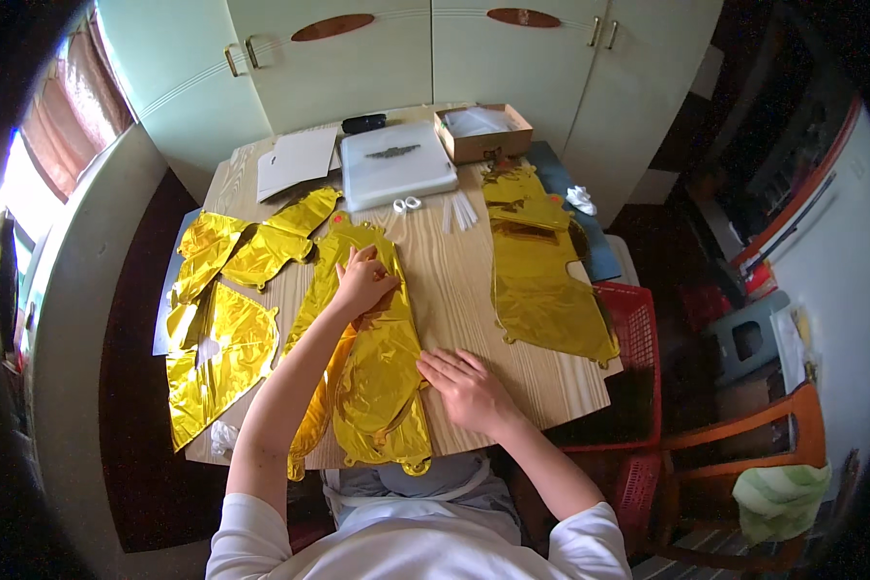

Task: Folding gold foil sheets and aligning them onto cardboard templates for packaging.

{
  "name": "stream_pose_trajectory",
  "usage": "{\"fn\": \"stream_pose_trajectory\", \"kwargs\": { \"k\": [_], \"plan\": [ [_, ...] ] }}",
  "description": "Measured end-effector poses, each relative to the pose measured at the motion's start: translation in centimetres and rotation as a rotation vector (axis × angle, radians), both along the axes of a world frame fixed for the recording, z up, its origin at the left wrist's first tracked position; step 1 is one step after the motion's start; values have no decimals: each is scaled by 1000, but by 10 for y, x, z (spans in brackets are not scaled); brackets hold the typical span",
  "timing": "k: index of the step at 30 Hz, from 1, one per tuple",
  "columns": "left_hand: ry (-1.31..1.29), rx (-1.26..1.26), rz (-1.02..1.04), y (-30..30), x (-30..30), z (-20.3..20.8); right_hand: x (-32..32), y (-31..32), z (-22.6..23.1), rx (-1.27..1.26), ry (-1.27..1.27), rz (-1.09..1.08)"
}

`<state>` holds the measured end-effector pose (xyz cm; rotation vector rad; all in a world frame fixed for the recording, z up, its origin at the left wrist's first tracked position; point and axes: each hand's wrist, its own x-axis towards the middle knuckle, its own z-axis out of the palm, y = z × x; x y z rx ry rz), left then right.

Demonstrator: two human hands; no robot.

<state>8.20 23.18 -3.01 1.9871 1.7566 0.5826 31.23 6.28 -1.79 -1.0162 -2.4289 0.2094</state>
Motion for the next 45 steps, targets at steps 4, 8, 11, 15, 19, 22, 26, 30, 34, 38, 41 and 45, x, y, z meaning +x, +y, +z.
{"fn": "stream_pose_trajectory", "kwargs": {
  "k": [4, 8, 11, 15, 19, 22, 26, 30, 34, 38, 41, 45],
  "plan": [
    [-24, 12, -30, 0, -2, -1, 2, 0, -2, -4, -8, 12],
    [-44, 33, -44, 0, -4, -2, 1, 0, -2, -1, -5, 6],
    [-52, 43, -44, 1, -5, -5, 0, 0, 2, -14, 1, 2],
    [-21, 29, -52, 0, -3, -1, 1, -1, 1, -17, -15, 1],
    [-21, 36, -58, 0, -5, -3, 1, -1, -1, -25, -17, 0],
    [-25, 33, -61, 1, -5, -3, 1, -1, -1, -23, -18, 4],
    [-23, 33, -49, 4, -4, -6, 3, 0, -4, -40, -15, 21],
    [41, 78, -53, 4, -2, -2, 1, -1, 0, -25, -4, 10],
    [118, 147, 3, -1, 3, 9, 1, -1, 3, -23, -1, 1],
    [342, 538, -42, -18, 9, 15, 2, -1, -2, -28, 2, -5],
    [344, 395, -578, -65, 25, 46, 5, -2, -5, -32, -29, -20],
    [378, 394, -659, -106, 22, 31, 1, 0, -2, 6, -6, 3]
  ]
}}
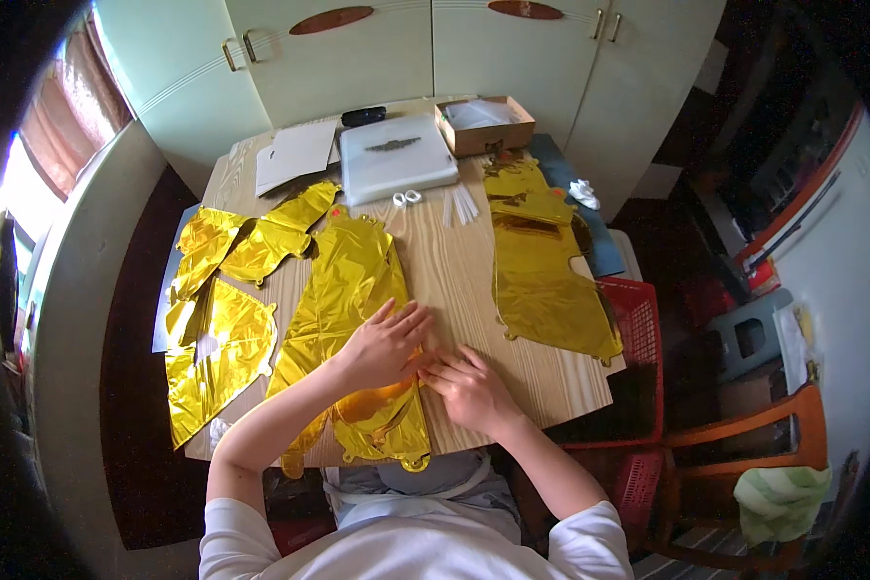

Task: Folding gold foil sheets and aligning them onto cardboard templates for packaging.

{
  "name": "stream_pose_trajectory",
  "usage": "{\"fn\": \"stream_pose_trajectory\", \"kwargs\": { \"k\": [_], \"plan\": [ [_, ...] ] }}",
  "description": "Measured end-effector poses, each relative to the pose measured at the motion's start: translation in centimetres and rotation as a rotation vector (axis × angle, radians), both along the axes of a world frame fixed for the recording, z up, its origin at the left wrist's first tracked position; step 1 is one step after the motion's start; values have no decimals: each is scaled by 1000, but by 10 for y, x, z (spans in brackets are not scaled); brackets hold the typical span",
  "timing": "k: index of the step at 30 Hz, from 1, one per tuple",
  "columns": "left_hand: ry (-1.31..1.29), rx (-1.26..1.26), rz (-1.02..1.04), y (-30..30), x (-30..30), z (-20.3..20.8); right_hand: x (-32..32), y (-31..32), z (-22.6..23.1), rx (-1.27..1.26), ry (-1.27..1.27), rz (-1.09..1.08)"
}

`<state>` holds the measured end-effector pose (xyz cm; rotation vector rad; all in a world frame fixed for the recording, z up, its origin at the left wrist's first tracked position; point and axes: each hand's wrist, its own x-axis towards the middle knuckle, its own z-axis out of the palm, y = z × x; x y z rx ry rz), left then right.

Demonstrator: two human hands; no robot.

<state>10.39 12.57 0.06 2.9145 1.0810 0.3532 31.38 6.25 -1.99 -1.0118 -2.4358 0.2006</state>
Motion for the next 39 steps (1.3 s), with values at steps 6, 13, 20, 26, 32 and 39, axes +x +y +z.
{"fn": "stream_pose_trajectory", "kwargs": {
  "k": [6, 13, 20, 26, 32, 39],
  "plan": [
    [115, 18, 98, -8, 4, 2, 0, 0, -1, -7, 13, -15],
    [143, 65, 135, 4, 1, -10, 0, 1, 0, -15, 9, -9],
    [237, -35, 227, 38, 0, 9, 1, 0, -1, -45, 1, -13],
    [341, -152, 300, 75, 1, 21, 1, 0, 2, -52, -20, -11],
    [417, -192, 338, 99, -1, 22, 2, 2, 4, -49, -48, 10],
    [448, -223, 348, 103, 1, 19, 8, 13, 4, -69, -22, 51]
  ]
}}
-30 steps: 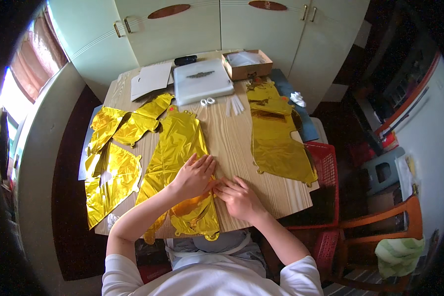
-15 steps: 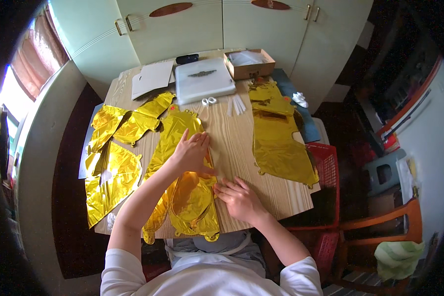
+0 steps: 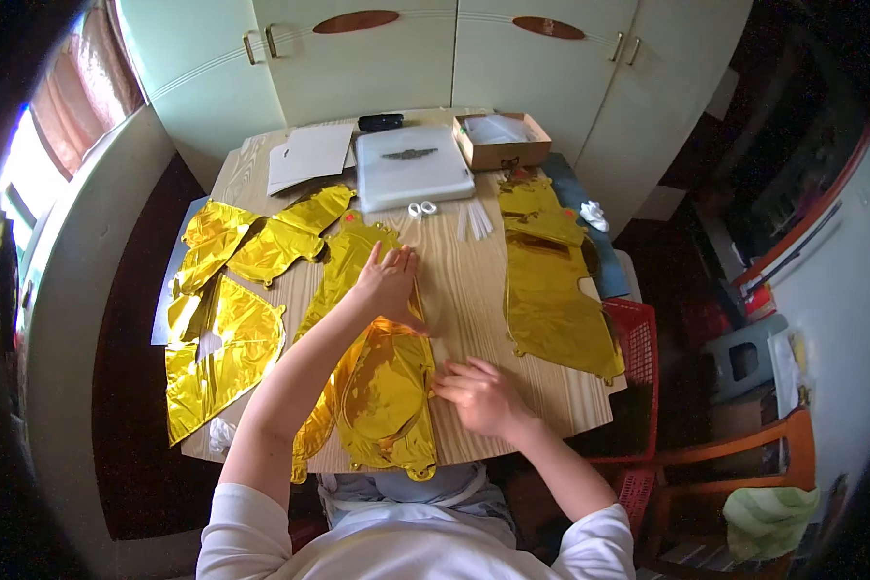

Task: Folding gold foil sheets and aligning them onto cardboard templates for packaging.

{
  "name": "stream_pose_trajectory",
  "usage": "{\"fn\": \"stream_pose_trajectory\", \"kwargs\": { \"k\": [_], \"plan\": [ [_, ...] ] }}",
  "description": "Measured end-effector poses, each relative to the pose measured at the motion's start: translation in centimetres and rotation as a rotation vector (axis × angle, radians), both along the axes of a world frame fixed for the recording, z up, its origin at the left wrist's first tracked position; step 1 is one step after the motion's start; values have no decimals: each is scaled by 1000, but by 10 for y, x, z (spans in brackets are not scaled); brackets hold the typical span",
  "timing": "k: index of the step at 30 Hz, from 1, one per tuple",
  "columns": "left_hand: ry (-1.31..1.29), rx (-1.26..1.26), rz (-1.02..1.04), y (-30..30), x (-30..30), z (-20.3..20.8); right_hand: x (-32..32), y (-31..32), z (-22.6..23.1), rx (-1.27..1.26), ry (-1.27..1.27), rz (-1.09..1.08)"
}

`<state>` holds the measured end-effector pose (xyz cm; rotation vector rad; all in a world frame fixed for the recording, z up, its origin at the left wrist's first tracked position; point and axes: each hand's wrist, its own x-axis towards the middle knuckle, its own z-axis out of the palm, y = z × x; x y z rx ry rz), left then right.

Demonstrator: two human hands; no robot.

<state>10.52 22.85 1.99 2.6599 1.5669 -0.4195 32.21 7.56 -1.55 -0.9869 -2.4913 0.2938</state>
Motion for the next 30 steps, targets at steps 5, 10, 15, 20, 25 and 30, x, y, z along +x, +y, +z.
{"fn": "stream_pose_trajectory", "kwargs": {
  "k": [5, 10, 15, 20, 25, 30],
  "plan": [
    [-5, -12, 18, -1, -2, -3, -12, 36, 11, 131, -19, 48],
    [-14, -42, 36, 1, -3, -4, -12, 39, 8, 128, -118, 139],
    [10, -56, 49, 1, -1, 1, 1, 26, 9, 77, -136, 187],
    [31, -59, 59, 9, -5, -1, 8, 18, 16, 49, -150, 227],
    [46, -57, 78, 18, -8, -2, 12, 15, 15, 33, -137, 221],
    [-19, -50, 123, 31, -17, -11, 11, 15, 7, 18, -58, 216]
  ]
}}
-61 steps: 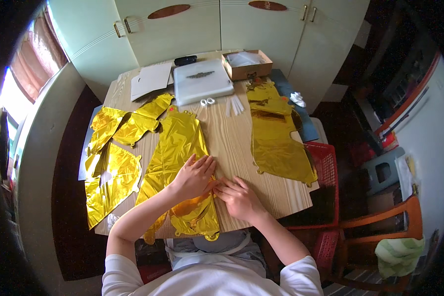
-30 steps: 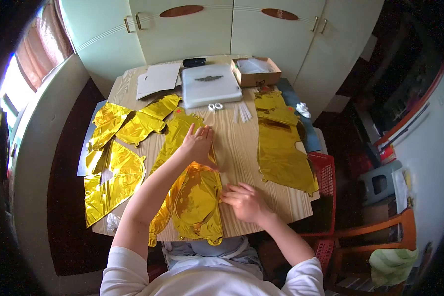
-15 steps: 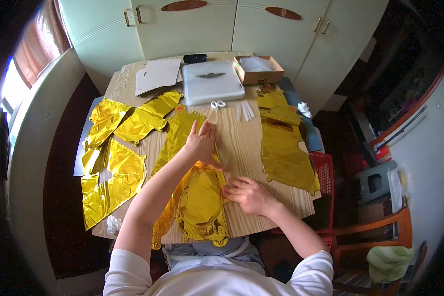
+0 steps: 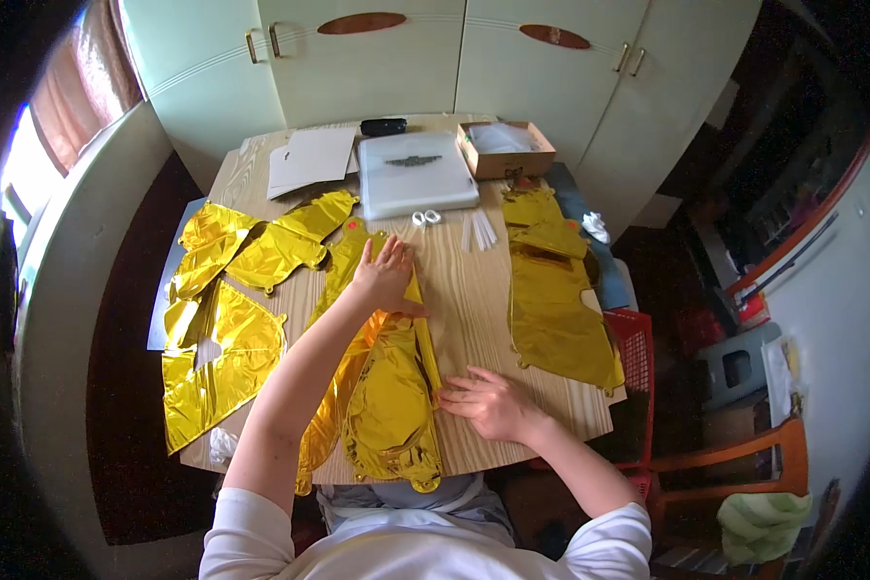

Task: Folding gold foil sheets and aligning them onto cardboard templates for packaging.

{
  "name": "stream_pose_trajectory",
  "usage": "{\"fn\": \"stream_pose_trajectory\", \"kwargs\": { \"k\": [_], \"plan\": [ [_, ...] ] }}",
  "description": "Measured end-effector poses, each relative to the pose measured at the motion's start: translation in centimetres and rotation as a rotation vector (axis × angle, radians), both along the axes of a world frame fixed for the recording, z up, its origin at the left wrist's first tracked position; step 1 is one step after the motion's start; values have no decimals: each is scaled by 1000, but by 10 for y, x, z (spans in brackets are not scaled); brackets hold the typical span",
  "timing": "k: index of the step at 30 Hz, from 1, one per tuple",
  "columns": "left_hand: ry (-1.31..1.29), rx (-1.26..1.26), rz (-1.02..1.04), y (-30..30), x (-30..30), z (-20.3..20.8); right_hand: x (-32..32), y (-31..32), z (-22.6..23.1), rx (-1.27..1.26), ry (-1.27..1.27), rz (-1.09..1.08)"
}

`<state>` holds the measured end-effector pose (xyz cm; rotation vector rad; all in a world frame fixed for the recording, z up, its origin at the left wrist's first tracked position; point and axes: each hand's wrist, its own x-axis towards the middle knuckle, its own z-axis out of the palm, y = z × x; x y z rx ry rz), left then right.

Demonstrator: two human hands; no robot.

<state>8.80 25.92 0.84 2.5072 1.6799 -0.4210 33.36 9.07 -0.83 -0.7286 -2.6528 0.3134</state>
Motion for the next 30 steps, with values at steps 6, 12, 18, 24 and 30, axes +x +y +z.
{"fn": "stream_pose_trajectory", "kwargs": {
  "k": [6, 12, 18, 24, 30],
  "plan": [
    [-10, 79, 119, 17, 0, -6, 1, -3, -6, -11, 55, -24],
    [9, 339, 271, 24, 1, -9, 1, -2, -13, 22, 63, -21],
    [-185, 491, 172, -29, -17, 26, 6, -1, -17, -3, 153, -13],
    [-322, 309, 163, -130, -94, 13, -12, 23, -5, -2, 153, -22],
    [-389, 267, 149, -190, -108, -4, -28, 60, -12, -3, -120, -190]
  ]
}}
